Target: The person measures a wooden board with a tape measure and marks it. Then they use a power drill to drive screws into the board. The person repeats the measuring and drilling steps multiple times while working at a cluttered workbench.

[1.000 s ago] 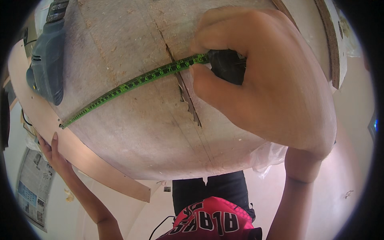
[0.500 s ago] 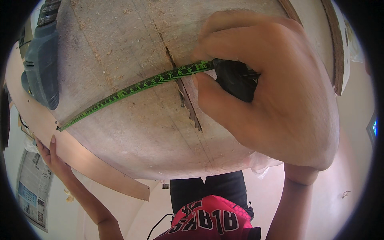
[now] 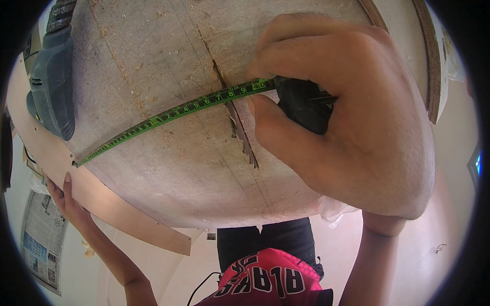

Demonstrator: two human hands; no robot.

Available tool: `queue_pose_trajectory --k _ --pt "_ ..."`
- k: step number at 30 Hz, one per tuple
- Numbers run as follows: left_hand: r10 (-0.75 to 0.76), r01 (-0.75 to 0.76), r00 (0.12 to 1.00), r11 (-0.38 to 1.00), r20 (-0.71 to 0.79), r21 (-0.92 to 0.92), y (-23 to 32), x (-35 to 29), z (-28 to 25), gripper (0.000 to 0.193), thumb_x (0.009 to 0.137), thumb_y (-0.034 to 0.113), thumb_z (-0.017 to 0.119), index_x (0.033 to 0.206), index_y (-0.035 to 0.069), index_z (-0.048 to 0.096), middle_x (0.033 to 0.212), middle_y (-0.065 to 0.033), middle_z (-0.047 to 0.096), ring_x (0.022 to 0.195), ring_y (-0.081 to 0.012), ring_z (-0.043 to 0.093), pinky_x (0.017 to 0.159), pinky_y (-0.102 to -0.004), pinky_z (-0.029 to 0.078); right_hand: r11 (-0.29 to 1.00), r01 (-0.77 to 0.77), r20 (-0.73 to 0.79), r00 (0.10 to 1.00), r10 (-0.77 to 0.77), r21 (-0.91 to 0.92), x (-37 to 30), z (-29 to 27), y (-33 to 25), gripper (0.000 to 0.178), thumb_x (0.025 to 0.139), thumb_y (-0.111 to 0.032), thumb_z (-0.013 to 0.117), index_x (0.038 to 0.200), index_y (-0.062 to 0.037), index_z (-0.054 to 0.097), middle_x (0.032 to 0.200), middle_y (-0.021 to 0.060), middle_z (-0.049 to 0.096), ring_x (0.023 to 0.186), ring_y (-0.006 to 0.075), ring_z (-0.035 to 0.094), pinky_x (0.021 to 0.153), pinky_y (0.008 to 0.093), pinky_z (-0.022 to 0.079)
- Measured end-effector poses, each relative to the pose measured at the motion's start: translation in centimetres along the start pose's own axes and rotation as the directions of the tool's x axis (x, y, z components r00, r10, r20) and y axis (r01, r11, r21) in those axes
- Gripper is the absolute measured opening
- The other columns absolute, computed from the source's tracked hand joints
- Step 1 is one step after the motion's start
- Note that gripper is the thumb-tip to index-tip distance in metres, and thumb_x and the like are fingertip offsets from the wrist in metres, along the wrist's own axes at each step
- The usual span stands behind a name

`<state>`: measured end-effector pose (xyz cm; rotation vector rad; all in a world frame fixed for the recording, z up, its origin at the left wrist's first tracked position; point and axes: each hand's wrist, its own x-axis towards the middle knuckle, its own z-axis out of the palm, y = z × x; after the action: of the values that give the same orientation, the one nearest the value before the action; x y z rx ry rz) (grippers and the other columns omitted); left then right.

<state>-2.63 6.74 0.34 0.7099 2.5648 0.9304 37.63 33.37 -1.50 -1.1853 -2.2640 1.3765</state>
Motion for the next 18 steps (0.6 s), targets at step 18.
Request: queue_pose_trajectory --k 18 --pt "0.112 -0.104 0.992 0.987 0.063 -0.122 1.3 -0.5 0.9 0.064 0.106 0.005 0.057 0.164 0.002 0.031 0.165 -0.0187 0.041 0.148 -0.0251 0.045 0.121 -0.0378 0.039 1.000 -0.008 0.171 0.985 0.003 0.028 0.0 -3.4 1.8 0.022 0.077 -0.002 0.073 0.097 0.0069 0.071 0.101 0.0157 0.066 0.084 0.0211 0.063 0.074 0.0318 0.049"
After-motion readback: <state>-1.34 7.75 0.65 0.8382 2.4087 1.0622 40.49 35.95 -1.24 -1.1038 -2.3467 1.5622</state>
